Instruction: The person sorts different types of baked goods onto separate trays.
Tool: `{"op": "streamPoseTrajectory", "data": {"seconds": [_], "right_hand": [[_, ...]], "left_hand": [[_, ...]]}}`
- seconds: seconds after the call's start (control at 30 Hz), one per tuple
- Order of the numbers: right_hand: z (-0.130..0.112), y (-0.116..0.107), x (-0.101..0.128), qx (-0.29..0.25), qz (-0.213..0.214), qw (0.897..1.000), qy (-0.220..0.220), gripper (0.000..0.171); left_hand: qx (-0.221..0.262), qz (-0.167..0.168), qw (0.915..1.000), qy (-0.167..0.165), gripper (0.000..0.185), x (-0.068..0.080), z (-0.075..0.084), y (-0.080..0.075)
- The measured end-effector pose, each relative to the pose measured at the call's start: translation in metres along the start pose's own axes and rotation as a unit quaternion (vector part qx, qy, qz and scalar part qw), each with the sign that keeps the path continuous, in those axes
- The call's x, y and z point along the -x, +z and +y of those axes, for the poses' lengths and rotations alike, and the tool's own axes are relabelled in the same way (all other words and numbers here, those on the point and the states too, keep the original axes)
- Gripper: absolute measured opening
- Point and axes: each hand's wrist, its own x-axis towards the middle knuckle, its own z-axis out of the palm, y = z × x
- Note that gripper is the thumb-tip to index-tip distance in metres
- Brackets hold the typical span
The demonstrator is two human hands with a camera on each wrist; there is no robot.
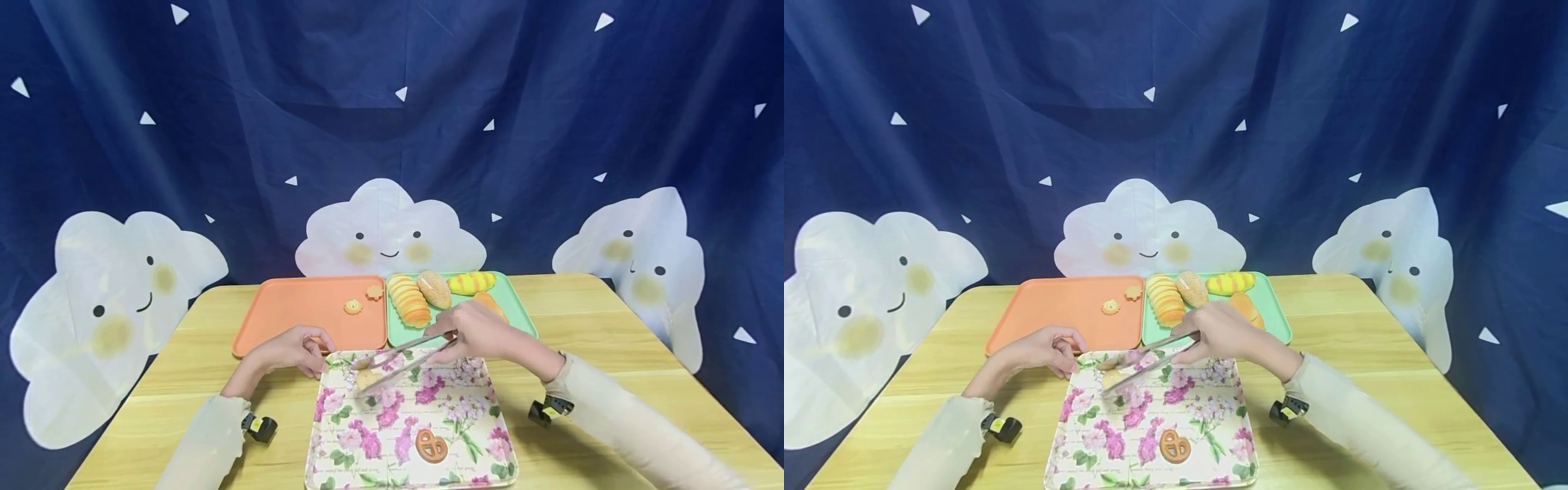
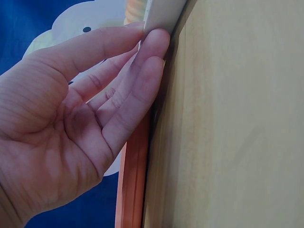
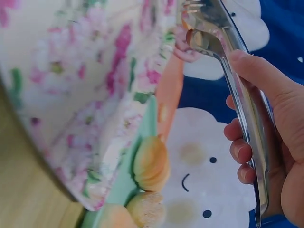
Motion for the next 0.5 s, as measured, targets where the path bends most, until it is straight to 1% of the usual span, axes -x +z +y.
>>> {"op": "streamPoseTrajectory", "data": {"seconds": [0.1,0.3,0.4,0.5], "right_hand": [[0.003,-0.003,-0.006,0.017,0.030,0.999,0.017,0.027],[0.010,-0.006,-0.022,0.031,0.078,0.995,0.062,0.031],[0.014,-0.006,-0.032,0.030,0.099,0.991,0.087,0.031],[0.017,-0.005,-0.042,0.036,0.116,0.985,0.123,0.029]], "left_hand": [[0.002,0.000,1.0000,-0.001,0.033,0.001,0.000,0.000],[0.004,0.000,1.0000,0.002,0.034,0.002,0.002,0.000],[0.001,0.001,1.0000,0.001,0.034,0.003,0.002,0.000],[0.002,0.001,1.0000,0.001,0.033,0.003,0.002,0.000]]}}
